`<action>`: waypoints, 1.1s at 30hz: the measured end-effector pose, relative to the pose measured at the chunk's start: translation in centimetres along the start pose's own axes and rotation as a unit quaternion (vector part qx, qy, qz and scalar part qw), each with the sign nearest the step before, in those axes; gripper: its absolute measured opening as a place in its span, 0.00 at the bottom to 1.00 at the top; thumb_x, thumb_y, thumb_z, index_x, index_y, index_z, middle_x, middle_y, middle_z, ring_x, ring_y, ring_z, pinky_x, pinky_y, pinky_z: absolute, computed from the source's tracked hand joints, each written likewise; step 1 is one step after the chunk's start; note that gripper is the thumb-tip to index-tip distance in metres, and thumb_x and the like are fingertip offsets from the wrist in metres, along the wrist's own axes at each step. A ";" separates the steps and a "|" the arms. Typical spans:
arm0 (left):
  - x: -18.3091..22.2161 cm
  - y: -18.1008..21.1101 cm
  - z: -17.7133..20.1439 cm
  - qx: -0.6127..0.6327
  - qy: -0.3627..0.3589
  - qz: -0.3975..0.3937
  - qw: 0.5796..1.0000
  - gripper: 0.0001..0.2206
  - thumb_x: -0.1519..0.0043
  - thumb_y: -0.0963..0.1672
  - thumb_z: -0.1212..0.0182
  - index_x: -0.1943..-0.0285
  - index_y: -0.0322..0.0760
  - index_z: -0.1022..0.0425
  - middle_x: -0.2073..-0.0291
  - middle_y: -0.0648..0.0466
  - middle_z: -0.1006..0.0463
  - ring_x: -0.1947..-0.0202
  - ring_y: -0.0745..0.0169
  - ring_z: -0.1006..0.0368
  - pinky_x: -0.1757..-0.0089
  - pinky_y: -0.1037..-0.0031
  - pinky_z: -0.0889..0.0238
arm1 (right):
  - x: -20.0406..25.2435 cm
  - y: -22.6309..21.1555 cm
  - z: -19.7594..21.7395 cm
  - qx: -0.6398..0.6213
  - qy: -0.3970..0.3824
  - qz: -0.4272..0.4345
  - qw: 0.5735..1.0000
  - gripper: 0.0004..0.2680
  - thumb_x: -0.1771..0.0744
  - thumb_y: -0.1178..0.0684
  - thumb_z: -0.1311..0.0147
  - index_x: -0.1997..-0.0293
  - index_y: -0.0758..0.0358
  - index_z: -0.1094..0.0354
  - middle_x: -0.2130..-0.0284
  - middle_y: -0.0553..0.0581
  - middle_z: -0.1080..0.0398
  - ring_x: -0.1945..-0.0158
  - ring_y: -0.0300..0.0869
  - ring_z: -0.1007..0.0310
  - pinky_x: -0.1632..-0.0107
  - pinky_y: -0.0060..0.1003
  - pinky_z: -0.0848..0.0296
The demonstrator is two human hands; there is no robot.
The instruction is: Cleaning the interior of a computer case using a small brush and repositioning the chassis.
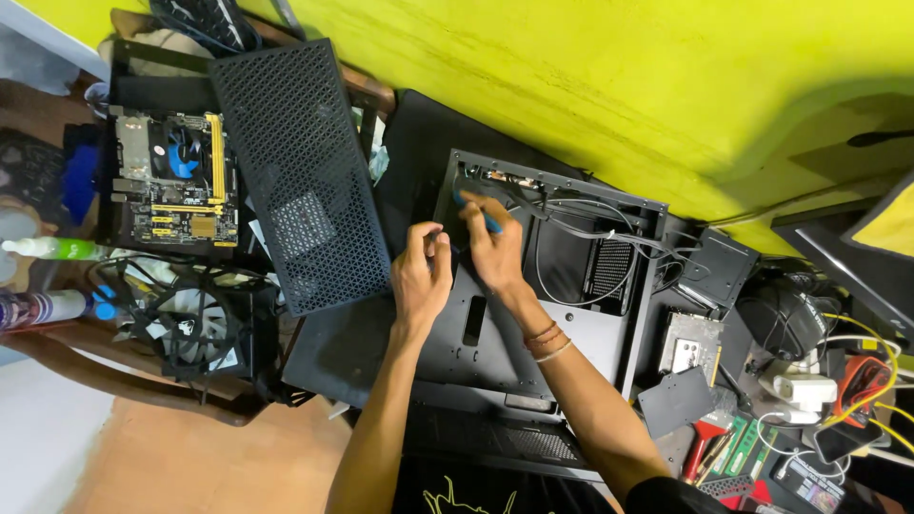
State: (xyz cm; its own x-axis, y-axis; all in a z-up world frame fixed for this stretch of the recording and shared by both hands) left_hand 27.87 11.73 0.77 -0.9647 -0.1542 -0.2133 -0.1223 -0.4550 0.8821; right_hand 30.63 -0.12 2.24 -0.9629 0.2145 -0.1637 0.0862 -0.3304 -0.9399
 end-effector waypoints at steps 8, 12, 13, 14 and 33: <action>-2.9 1.2 -1.5 -0.117 -0.106 -0.020 0.987 0.11 0.43 0.44 0.54 0.52 0.47 0.34 0.80 0.51 0.27 0.77 0.49 0.28 0.72 0.62 0.35 | 1.1 -0.6 3.0 -0.017 0.030 -0.051 0.998 0.07 0.38 0.56 0.57 0.67 0.60 0.29 0.82 0.56 0.33 0.75 0.37 0.36 0.67 0.30 0.33; -4.4 1.4 -3.0 -0.273 -0.190 -0.066 0.941 0.20 0.47 0.43 0.52 0.43 0.57 0.40 0.85 0.49 0.28 0.81 0.47 0.28 0.74 0.58 0.35 | 1.5 -0.1 3.4 -0.007 0.040 -0.057 0.998 0.07 0.38 0.56 0.56 0.67 0.59 0.29 0.83 0.54 0.34 0.76 0.36 0.35 0.67 0.30 0.32; -4.4 1.2 -3.4 -0.272 -0.193 -0.065 0.941 0.20 0.47 0.43 0.52 0.43 0.57 0.40 0.85 0.49 0.28 0.81 0.47 0.28 0.74 0.58 0.35 | 1.5 0.0 3.4 -0.006 0.041 -0.059 0.997 0.07 0.38 0.56 0.56 0.67 0.59 0.29 0.83 0.54 0.34 0.76 0.36 0.35 0.67 0.30 0.32; -4.4 1.0 -3.9 -0.294 -0.195 -0.073 0.933 0.21 0.47 0.43 0.52 0.44 0.57 0.39 0.86 0.50 0.29 0.81 0.48 0.29 0.75 0.60 0.35 | 1.6 0.0 3.5 -0.004 0.041 -0.057 0.998 0.07 0.37 0.56 0.56 0.67 0.60 0.29 0.82 0.55 0.34 0.76 0.37 0.34 0.68 0.30 0.32; -3.7 -0.8 -2.6 -0.146 0.053 -0.058 0.986 0.10 0.46 0.43 0.51 0.56 0.48 0.35 0.90 0.61 0.33 0.87 0.59 0.33 0.78 0.72 0.37 | -0.8 -1.6 0.5 0.065 0.045 0.034 0.996 0.08 0.36 0.58 0.57 0.55 0.64 0.35 0.70 0.65 0.30 0.71 0.51 0.29 0.67 0.42 0.33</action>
State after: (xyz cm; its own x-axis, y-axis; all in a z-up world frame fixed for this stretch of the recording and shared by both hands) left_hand 32.16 10.39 -0.18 -0.9162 -0.1709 -0.3623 -0.1428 -0.7057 0.6940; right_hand 31.15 -0.24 4.05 -0.9288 0.2670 -0.2571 0.1108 -0.4618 -0.8800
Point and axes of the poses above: each hand's wrist, its own x-axis away from the middle knuckle, its own z-axis out of the back of the hand, y = z × x, the point moved 4 cm from there along -x, towards the middle knuckle
